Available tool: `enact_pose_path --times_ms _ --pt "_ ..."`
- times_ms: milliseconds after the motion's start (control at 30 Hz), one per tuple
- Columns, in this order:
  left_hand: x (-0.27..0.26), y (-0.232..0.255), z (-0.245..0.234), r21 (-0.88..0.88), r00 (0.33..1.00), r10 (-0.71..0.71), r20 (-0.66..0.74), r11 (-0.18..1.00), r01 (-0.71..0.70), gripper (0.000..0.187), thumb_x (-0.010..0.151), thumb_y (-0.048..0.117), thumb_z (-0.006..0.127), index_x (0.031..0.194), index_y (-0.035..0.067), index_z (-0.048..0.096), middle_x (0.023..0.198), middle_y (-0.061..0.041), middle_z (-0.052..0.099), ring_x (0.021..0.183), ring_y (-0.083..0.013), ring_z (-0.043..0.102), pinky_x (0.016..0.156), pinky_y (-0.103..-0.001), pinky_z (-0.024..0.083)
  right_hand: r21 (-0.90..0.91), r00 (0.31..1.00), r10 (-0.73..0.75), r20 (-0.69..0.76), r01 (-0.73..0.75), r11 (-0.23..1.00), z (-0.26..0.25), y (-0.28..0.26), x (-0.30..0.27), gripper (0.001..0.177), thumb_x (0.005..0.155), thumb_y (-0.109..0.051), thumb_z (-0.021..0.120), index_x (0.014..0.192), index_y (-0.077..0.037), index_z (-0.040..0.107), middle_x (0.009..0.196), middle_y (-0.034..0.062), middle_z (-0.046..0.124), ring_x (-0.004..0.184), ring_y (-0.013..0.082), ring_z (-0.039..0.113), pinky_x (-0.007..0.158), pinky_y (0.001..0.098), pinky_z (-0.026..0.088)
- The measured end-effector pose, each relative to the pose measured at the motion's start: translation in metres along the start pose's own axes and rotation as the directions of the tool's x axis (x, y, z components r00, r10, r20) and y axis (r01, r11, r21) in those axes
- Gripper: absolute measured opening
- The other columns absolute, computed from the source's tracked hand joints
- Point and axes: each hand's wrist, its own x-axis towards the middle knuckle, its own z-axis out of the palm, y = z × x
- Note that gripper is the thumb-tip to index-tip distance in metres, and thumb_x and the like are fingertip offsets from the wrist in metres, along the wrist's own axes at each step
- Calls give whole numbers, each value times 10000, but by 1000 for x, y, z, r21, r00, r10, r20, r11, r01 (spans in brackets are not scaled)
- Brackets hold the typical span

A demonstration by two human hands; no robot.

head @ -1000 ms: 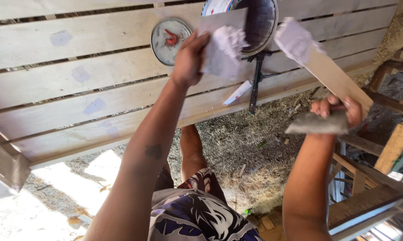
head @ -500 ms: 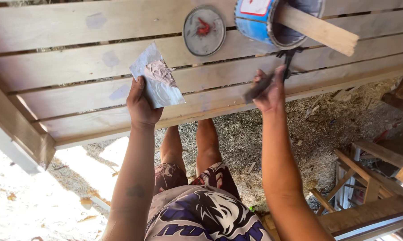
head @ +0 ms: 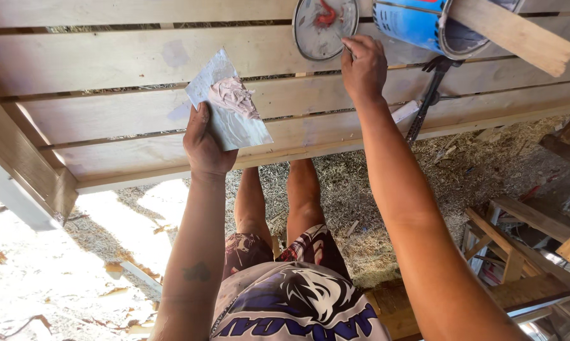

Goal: The person scrapes and sands a wooden table surface using a scraper and sandpaper. They then stir wood filler in a can and apply it to the gaps between the wood slats with a metal scraper.

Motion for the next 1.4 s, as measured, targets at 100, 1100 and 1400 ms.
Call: enact_pose_path --times_ms 100,1100,1400 --pt "-1 0 -8 -15 1000 -17 -26 1000 16 483 1059 227 525 1506 71 428 1406 -109 587 1307 -291 592 1158 -472 467 -75 999 -34 -13 33 997 16 4 5 211 889 -27 761 1090 -77 802 1081 63 741 968 313 633 870 413 522" --pt "-7 -23 -35 79 999 0 46 997 -3 502 987 180 520 1443 -24 477 1360 -129 590 1306 -263 546 1176 -408 401 -42 996 -65 53 68 997 30 7 11 213 852 -16 737 1054 -67 785 1074 96 742 1019 348 629 884 462 493" --pt "-24 -16 -7 230 992 58 116 969 -84 464 932 29 522 1380 -94 507 1228 -135 652 1141 -231 613 1046 -378 477 589 930 231 285 -360 723 -138 -83 -15 206 957 -68 764 1141 22 738 993 40 723 870 81 622 784 239 512"
